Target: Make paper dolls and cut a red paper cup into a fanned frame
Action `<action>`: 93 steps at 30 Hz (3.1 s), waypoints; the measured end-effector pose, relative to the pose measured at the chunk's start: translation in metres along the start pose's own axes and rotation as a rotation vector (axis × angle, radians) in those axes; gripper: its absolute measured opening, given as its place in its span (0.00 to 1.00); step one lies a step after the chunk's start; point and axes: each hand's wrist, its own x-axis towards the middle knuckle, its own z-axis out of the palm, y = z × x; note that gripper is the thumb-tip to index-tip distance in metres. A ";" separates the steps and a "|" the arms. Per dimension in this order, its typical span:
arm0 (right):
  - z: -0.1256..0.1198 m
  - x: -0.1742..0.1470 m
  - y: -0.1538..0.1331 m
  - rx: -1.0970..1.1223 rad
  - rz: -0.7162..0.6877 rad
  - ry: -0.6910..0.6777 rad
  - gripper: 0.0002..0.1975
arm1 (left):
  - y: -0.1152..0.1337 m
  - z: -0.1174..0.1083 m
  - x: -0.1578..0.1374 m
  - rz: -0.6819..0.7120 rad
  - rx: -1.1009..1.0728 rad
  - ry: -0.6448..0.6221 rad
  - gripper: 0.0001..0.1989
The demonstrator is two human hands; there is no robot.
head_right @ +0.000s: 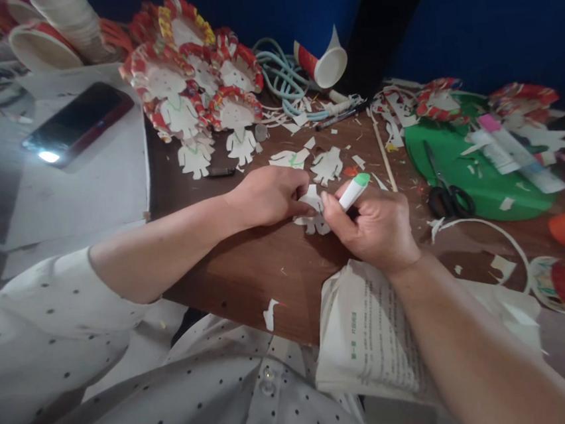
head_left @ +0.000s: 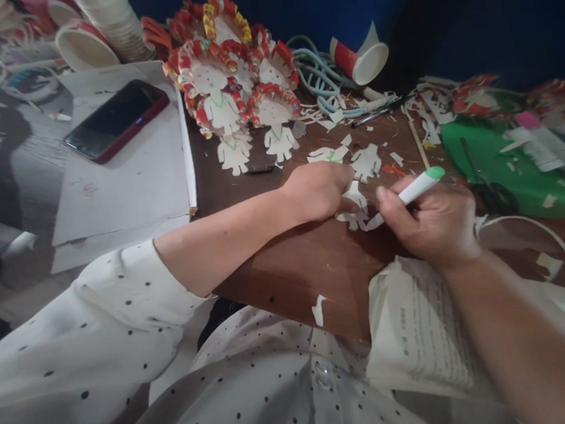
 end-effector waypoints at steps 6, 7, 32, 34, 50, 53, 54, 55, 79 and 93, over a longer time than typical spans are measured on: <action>0.000 0.000 0.001 0.018 -0.004 -0.008 0.16 | -0.001 0.000 0.000 -0.004 -0.017 -0.002 0.16; 0.000 0.000 0.000 0.018 -0.001 -0.015 0.17 | 0.000 0.000 0.000 -0.007 -0.018 -0.005 0.16; 0.001 -0.002 -0.002 0.016 0.021 -0.025 0.14 | 0.000 0.000 0.000 -0.009 -0.025 0.014 0.15; 0.001 -0.002 -0.002 0.012 0.021 -0.024 0.14 | 0.001 0.000 0.000 -0.014 -0.029 0.016 0.15; 0.000 0.001 0.000 0.010 0.023 -0.018 0.19 | 0.001 -0.001 -0.003 0.009 -0.023 0.006 0.15; 0.001 0.000 0.001 -0.015 0.010 0.039 0.16 | 0.000 -0.001 -0.003 0.007 -0.016 -0.003 0.15; 0.001 0.000 0.002 -0.024 0.011 0.052 0.16 | 0.000 -0.001 -0.003 0.007 -0.014 -0.004 0.16; 0.001 0.000 0.002 -0.030 0.013 0.060 0.16 | 0.000 0.000 -0.003 0.009 -0.013 -0.003 0.16; 0.000 0.000 -0.001 -0.028 0.048 0.010 0.18 | -0.004 0.005 0.000 0.012 -0.070 0.049 0.13; 0.001 -0.002 -0.003 -0.005 0.058 -0.011 0.17 | -0.001 0.002 -0.001 0.013 -0.031 0.024 0.15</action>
